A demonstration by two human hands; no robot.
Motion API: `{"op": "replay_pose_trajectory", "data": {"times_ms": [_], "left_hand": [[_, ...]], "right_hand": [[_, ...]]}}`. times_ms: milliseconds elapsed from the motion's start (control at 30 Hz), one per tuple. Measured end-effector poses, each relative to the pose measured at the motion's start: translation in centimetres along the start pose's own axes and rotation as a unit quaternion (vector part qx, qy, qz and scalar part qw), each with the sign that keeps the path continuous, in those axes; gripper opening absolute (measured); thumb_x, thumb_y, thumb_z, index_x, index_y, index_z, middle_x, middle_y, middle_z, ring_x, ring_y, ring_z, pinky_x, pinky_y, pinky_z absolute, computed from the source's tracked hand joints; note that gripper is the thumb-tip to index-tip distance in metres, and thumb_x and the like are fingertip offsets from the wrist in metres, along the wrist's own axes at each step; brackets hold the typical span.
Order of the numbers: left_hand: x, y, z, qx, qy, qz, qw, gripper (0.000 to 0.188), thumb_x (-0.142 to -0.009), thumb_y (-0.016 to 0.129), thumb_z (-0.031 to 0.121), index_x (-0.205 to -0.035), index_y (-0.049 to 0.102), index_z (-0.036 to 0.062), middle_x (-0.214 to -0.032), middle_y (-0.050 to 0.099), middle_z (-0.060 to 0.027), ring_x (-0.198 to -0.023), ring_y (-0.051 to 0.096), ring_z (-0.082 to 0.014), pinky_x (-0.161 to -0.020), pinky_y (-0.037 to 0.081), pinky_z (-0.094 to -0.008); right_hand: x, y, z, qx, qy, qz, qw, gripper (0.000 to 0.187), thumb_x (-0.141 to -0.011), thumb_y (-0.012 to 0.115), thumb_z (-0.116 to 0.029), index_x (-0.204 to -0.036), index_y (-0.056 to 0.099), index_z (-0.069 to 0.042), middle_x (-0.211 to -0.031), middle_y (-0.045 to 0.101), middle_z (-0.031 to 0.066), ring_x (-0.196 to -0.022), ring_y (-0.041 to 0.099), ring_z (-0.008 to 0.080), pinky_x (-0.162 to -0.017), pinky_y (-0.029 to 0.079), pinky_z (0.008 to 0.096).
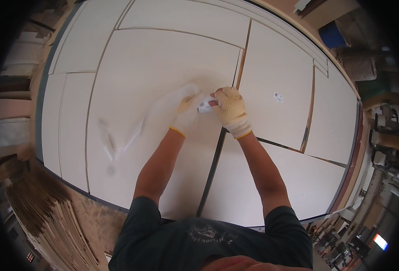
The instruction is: The person uses a yellow tool to adjust a machine, then wipes a large white panel with a cloth. They apply adhesive tape to the panel and place several white panels onto a workbench, arranging them into a pattern.
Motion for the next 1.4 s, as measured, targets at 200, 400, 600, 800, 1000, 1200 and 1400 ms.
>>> {"op": "replay_pose_trajectory", "data": {"times_ms": [200,400,600,800,1000,1200,1400], "left_hand": [[-3.3,1.4,1.1,0.092,-0.028,0.018,0.995,0.032,-0.105,0.062,0.027,-0.122,0.060,0.0007,-0.112,0.069,-0.0121,-0.097,0.069,-0.0210,-0.083,0.057,-0.0396],[-9.2,-0.9,6.8,0.213,0.040,0.014,0.976,0.043,-0.103,0.064,0.026,-0.137,0.054,-0.0001,-0.129,0.067,-0.0142,-0.107,0.068,-0.0232,-0.094,0.056,-0.0375],[-14.4,-4.8,12.8,-0.163,0.270,0.056,0.947,0.031,-0.097,0.070,0.009,-0.126,0.065,-0.0013,-0.118,0.071,-0.0081,-0.104,0.066,-0.0174,-0.092,0.052,-0.0327],[-13.3,-4.2,12.0,-0.189,0.329,0.089,0.921,0.032,-0.097,0.064,-0.003,-0.129,0.063,-0.0033,-0.125,0.069,-0.0097,-0.114,0.064,-0.0173,-0.101,0.050,-0.0326],[-13.0,-3.0,12.8,-0.119,0.351,-0.008,0.929,0.038,-0.101,0.057,-0.001,-0.139,0.056,-0.0034,-0.135,0.062,-0.0129,-0.122,0.062,-0.0229,-0.105,0.052,-0.0388],[-13.4,-4.9,13.2,-0.042,0.318,-0.069,0.945,0.053,-0.103,0.057,0.007,-0.152,0.040,-0.0019,-0.144,0.054,-0.0163,-0.128,0.059,-0.0273,-0.106,0.055,-0.0424],[-13.3,-5.7,12.7,-0.050,0.315,-0.040,0.947,0.056,-0.102,0.063,0.011,-0.151,0.040,-0.0006,-0.142,0.055,-0.0155,-0.126,0.061,-0.0278,-0.100,0.058,-0.0418]], "right_hand": [[-0.7,1.5,-0.1,0.071,-0.063,0.031,0.995,0.010,-0.076,0.074,-0.005,-0.084,0.070,-0.007,-0.088,0.068,0.0092,-0.087,0.066,0.0321,-0.078,0.053,0.0455],[-1.5,0.2,15.1,-0.177,0.277,0.251,0.911,0.004,-0.094,0.056,-0.003,-0.097,0.058,-0.002,-0.090,0.066,0.0110,-0.085,0.065,0.0236,-0.078,0.052,0.0343],[-5.0,-2.8,32.3,-0.003,0.326,0.330,0.886,0.014,-0.099,0.058,-0.013,-0.106,0.062,-0.002,-0.099,0.070,0.0184,-0.093,0.067,0.0361,-0.085,0.053,0.0418],[-12.4,-5.0,42.3,0.050,0.283,0.329,0.899,0.017,-0.099,0.058,-0.019,-0.109,0.065,-0.008,-0.102,0.073,0.0192,-0.099,0.069,0.0413,-0.086,0.054,0.0457],[-19.3,-7.1,50.4,0.168,0.254,0.310,0.901,0.033,-0.100,0.055,-0.035,-0.117,0.068,-0.011,-0.113,0.073,0.0212,-0.111,0.067,0.0435,-0.093,0.052,0.0497],[-25.1,-7.4,53.4,0.219,0.241,0.319,0.890,0.018,-0.098,0.059,-0.021,-0.109,0.062,-0.007,-0.105,0.070,0.0250,-0.103,0.065,0.0467,-0.091,0.050,0.0566],[-25.7,-6.8,54.8,0.221,0.344,0.215,0.887,0.030,-0.095,0.063,-0.031,-0.114,0.069,-0.008,-0.115,0.072,0.0251,-0.110,0.068,0.0437,-0.098,0.052,0.0523]]}}
Point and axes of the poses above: each hand's wrist, its own x-axis away from the middle knuckle, its own y-axis out of the palm, z = x × y, the point moved 7 cm from there along -x, towards the middle knuckle
